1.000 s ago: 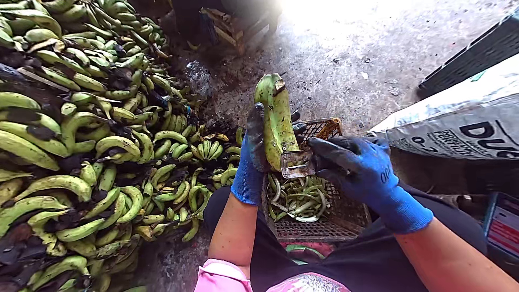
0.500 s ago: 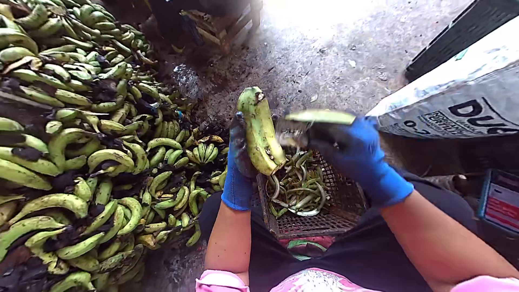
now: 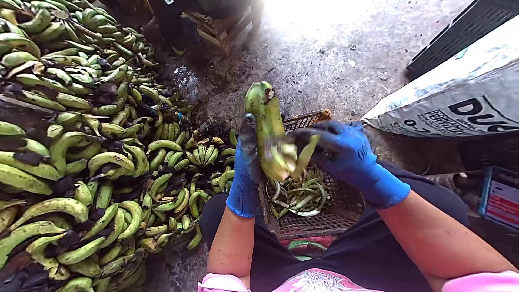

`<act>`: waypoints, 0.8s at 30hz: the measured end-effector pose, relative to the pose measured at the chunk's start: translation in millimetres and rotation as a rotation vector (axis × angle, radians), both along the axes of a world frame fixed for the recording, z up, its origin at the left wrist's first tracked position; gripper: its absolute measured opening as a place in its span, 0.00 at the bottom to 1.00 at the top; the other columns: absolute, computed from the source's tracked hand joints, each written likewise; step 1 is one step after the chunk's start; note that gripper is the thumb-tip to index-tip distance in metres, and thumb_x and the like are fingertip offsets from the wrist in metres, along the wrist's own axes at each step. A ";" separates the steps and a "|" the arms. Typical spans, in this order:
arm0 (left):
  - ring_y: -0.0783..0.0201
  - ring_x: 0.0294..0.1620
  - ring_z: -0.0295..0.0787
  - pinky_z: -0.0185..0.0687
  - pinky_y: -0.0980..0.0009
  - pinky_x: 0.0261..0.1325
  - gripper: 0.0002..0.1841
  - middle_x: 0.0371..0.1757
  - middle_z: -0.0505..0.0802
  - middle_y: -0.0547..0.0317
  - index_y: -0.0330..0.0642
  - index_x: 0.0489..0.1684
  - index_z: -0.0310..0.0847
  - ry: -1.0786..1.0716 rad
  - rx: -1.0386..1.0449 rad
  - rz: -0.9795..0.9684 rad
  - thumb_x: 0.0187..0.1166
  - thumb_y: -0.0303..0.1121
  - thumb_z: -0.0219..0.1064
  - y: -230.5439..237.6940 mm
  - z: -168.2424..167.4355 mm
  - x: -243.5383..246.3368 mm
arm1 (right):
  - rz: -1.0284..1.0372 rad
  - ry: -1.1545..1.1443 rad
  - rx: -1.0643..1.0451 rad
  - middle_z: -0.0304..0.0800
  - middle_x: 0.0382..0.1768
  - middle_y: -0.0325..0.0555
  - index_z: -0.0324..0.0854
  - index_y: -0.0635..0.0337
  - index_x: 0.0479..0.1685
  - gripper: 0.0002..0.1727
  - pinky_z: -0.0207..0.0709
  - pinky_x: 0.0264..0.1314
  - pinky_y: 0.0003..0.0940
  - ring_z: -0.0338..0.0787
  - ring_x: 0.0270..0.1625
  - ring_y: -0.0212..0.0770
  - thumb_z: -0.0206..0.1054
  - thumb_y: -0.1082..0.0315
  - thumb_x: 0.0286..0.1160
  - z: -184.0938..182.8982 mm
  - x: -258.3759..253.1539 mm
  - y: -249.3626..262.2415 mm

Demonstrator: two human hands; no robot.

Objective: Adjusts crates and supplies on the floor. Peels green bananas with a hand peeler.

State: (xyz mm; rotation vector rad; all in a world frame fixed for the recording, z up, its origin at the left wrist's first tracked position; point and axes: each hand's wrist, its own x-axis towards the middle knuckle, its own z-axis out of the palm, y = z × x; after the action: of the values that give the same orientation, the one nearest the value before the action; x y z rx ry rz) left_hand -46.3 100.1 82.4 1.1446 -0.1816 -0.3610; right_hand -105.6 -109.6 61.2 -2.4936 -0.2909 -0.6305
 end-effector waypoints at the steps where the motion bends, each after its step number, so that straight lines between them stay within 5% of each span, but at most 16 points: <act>1: 0.69 0.51 0.90 0.91 0.66 0.53 0.25 0.54 0.91 0.63 0.59 0.76 0.73 0.009 -0.008 -0.059 0.90 0.59 0.46 -4.8 -3.7 -5.6 | -0.091 -0.014 0.032 0.90 0.55 0.64 0.89 0.52 0.64 0.24 0.76 0.46 0.72 0.90 0.52 0.68 0.66 0.52 0.73 1.8 9.9 -8.0; 5: 0.63 0.53 0.91 0.90 0.62 0.56 0.36 0.59 0.91 0.54 0.55 0.86 0.65 -0.004 0.113 -0.255 0.83 0.64 0.55 -12.8 -11.8 -19.1 | -0.407 -0.150 0.097 0.89 0.59 0.62 0.85 0.46 0.71 0.27 0.71 0.63 0.69 0.89 0.58 0.62 0.69 0.45 0.76 11.6 35.7 -41.0; 9: 0.60 0.53 0.91 0.91 0.57 0.51 0.25 0.59 0.90 0.55 0.58 0.79 0.70 0.043 -0.009 -0.144 0.90 0.56 0.46 9.1 -21.2 4.9 | -0.310 -0.090 0.069 0.88 0.56 0.61 0.84 0.42 0.73 0.27 0.74 0.52 0.69 0.88 0.53 0.62 0.70 0.47 0.76 8.7 12.8 -23.9; 11: 0.66 0.51 0.91 0.92 0.63 0.48 0.24 0.55 0.91 0.63 0.63 0.72 0.75 -0.009 0.007 -0.040 0.91 0.58 0.42 21.8 -16.6 6.9 | -0.255 -0.037 0.054 0.88 0.56 0.59 0.82 0.39 0.76 0.26 0.74 0.51 0.66 0.88 0.52 0.61 0.71 0.51 0.77 4.8 4.2 -16.5; 16: 0.58 0.57 0.90 0.91 0.55 0.54 0.29 0.63 0.89 0.58 0.61 0.76 0.73 -0.042 -0.090 0.041 0.91 0.61 0.36 30.8 -8.3 16.7 | -0.112 -0.090 0.360 0.86 0.69 0.53 0.82 0.59 0.71 0.26 0.79 0.70 0.48 0.85 0.67 0.47 0.64 0.52 0.82 8.2 -4.5 -39.0; 18: 0.60 0.56 0.91 0.92 0.57 0.53 0.27 0.61 0.90 0.60 0.61 0.74 0.74 -0.060 -0.117 0.084 0.91 0.61 0.38 33.3 -10.6 20.5 | -0.083 0.154 0.227 0.90 0.58 0.51 0.87 0.56 0.57 0.20 0.83 0.64 0.51 0.89 0.59 0.46 0.68 0.51 0.77 6.9 -14.3 -43.6; 20: 0.63 0.55 0.90 0.92 0.60 0.52 0.24 0.60 0.90 0.63 0.62 0.75 0.74 -0.110 -0.108 0.122 0.92 0.58 0.42 34.1 -11.5 20.0 | -0.033 0.780 -0.101 0.93 0.44 0.49 0.93 0.45 0.44 0.16 0.77 0.58 0.68 0.91 0.51 0.55 0.75 0.46 0.70 -6.7 -17.6 -43.9; 22: 0.63 0.55 0.90 0.92 0.58 0.53 0.23 0.60 0.90 0.61 0.61 0.75 0.73 -0.113 -0.122 0.115 0.91 0.57 0.45 34.7 -10.0 22.9 | 0.072 1.282 -0.374 0.94 0.48 0.51 0.91 0.43 0.49 0.19 0.71 0.61 0.74 0.88 0.58 0.61 0.71 0.41 0.74 -20.0 -10.3 -38.4; 24: 0.65 0.55 0.90 0.91 0.61 0.54 0.22 0.60 0.90 0.63 0.62 0.75 0.72 -0.106 -0.092 0.087 0.91 0.56 0.48 37.2 -8.2 19.6 | 0.128 1.126 -0.230 0.94 0.44 0.46 0.93 0.40 0.49 0.13 0.76 0.57 0.69 0.90 0.52 0.55 0.71 0.46 0.76 -10.9 -16.6 -48.3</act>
State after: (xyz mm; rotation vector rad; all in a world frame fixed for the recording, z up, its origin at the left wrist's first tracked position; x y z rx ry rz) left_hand -26.7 137.3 74.2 1.0775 -0.2385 -0.2130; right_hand -122.2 -157.8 50.3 -2.5837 -0.0749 0.9091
